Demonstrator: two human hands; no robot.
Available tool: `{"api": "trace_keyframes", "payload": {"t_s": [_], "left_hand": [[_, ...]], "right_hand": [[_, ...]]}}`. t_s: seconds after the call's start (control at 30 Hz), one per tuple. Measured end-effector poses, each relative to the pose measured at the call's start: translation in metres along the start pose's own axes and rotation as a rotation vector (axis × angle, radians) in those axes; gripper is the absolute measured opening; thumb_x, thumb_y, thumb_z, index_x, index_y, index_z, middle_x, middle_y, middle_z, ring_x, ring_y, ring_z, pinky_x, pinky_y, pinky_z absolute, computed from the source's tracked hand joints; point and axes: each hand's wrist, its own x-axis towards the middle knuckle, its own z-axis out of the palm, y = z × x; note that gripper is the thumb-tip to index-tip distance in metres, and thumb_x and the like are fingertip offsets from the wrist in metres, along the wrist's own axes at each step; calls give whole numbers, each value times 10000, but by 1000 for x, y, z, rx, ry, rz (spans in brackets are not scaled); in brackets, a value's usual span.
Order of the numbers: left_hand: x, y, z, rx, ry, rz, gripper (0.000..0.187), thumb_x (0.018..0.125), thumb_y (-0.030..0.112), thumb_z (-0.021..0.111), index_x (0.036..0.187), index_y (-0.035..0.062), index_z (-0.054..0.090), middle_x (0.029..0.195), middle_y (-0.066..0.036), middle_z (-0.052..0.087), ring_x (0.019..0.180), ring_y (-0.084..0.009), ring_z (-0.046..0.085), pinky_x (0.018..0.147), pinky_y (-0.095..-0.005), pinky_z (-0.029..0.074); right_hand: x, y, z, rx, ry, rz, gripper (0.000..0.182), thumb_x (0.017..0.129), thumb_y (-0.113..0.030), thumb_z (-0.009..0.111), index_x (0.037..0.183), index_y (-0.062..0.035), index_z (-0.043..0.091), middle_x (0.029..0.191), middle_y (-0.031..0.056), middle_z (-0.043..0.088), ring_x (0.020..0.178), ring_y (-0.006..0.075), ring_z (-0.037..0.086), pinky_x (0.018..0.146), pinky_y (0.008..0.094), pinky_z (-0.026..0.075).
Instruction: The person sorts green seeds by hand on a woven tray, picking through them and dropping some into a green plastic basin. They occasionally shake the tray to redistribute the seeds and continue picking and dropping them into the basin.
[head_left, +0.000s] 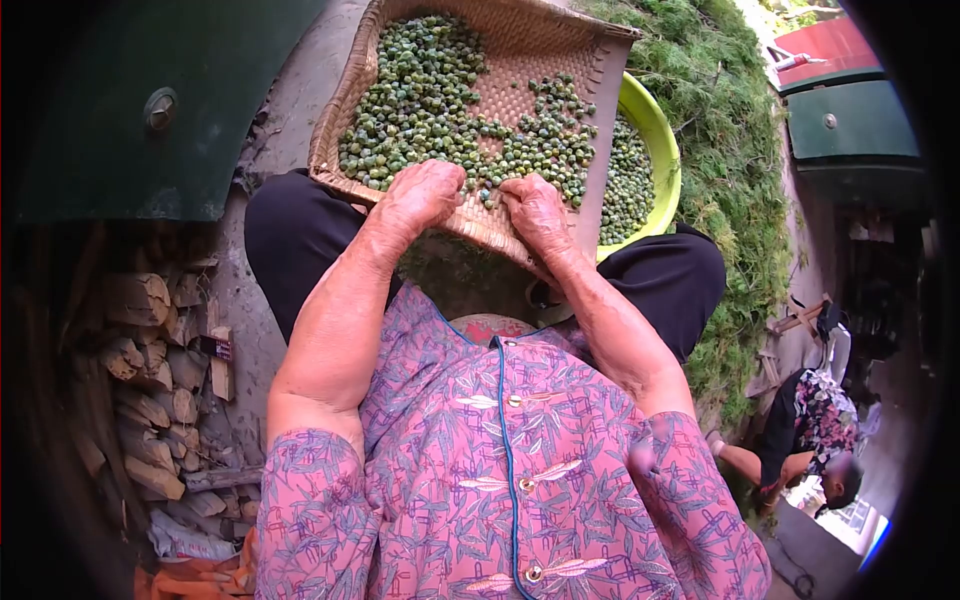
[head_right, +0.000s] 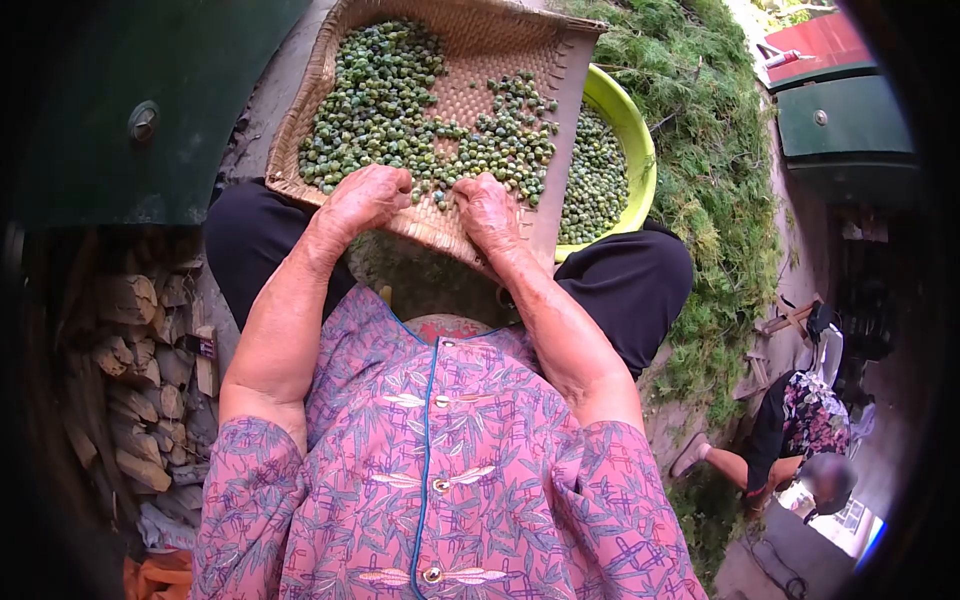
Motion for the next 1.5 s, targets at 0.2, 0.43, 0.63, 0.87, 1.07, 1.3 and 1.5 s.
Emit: {"api": "trace_keyframes", "payload": {"t_s": [0.2,0.43,0.63,0.87,1.07,1.3,1.5], "left_hand": [[1,3,-3,36,-14,-9,213,755,222,606,886,60,650,829,-178,645,822,-350,618,718,-439,476],[1,4,-5,22,-30,-20,211,761,219,612,893,59,645,841,-178,644,832,-349,616,723,-439,474],[-1,7,-5,37,-33,-26,213,759,221,607,893,59,646,840,-176,646,835,-346,618,723,-440,475],[-1,5,-5,14,-24,-40,217,752,221,604,898,70,658,848,-175,650,838,-339,622,730,-437,477],[-2,4,-7,19,-34,-47,209,762,225,614,894,69,654,840,-167,649,841,-340,619,731,-439,473],[-6,4,-8,-12,31,9,202,770,216,614,877,46,631,838,-176,633,847,-352,604,722,-447,460],[-4,8,-5,-11,61,39,170,750,180,591,817,23,588,786,-199,613,806,-382,594,699,-471,447]], "right_hand": [[4,-16,-3,-36,-89,-2,214,752,-160,654,961,-141,690,827,142,569,829,312,598,722,414,480],[4,-8,5,-87,-84,-39,243,718,-162,697,962,-157,700,802,128,549,796,312,598,701,418,480],[2,-16,-3,-170,-78,-143,65,739,-108,596,752,-87,656,814,145,561,728,322,617,645,416,494],[11,-10,3,-278,-197,-244,127,784,-101,510,748,-46,619,853,154,582,775,326,627,659,431,502],[6,-11,-3,-51,-110,-88,131,788,-129,529,820,-37,617,872,189,596,813,349,609,711,457,485],[-42,-39,-68,335,-220,-133,104,771,-105,582,804,-6,587,779,148,574,756,300,575,718,386,457],[-74,-60,-77,216,-638,-366,91,743,-17,628,832,-35,622,789,97,573,771,288,579,700,367,467]]}}
